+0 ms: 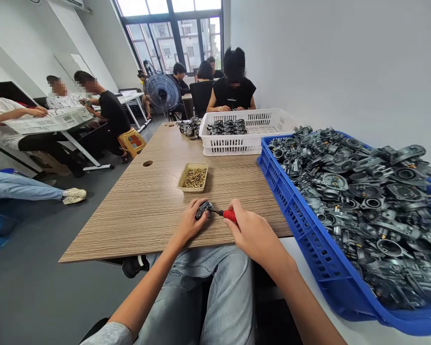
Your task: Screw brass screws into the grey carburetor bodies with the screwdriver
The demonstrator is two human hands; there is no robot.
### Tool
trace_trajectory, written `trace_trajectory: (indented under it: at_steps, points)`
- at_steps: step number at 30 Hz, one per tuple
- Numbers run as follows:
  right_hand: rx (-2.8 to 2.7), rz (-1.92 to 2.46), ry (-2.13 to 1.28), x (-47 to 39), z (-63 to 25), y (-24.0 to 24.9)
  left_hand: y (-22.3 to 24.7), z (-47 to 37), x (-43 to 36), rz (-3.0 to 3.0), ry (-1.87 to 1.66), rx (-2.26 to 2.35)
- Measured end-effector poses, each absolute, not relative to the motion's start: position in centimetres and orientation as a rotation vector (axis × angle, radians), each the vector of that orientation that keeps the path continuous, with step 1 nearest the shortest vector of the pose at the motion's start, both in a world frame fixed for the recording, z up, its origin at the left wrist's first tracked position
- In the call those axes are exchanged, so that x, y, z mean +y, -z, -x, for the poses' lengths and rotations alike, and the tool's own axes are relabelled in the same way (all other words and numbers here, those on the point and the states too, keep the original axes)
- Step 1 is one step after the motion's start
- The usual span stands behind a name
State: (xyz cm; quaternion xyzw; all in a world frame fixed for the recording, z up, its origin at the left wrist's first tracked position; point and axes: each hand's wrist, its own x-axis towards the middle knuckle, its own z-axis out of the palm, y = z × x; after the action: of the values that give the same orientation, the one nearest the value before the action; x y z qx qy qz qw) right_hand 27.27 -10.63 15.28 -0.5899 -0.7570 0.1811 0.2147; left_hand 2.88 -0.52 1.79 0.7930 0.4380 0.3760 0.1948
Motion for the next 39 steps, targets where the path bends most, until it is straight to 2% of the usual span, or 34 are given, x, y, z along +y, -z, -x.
trace_trajectory:
  at_steps: [5, 13, 21, 29, 39]
  points:
    - [-2.049, 1.755, -0.424, -10.4, -26.7, -15.2, -1.7, -2.9, -0.4, -2.220, -1.060, 1.230]
    - [-2.082, 1.534, -0.506, -10.7, -27.3, -14.6, -1.7, -2.9, -0.4, -2.218, -1.057, 1.240]
    - [-2.030, 1.867, -0.298, -10.2, -26.1, -15.0, -1.8, -2.9, -0.5, -2.213, -1.067, 1.234]
    - [-2.041, 1.532, -0.533, -10.6, -27.0, -14.5, -1.9, -2.9, -0.5, -2.204, -1.077, 1.237]
    - [-1.959, 1.650, -0.562, -10.2, -26.6, -14.9, -1.8, -2.9, -0.4, -2.197, -1.074, 1.244]
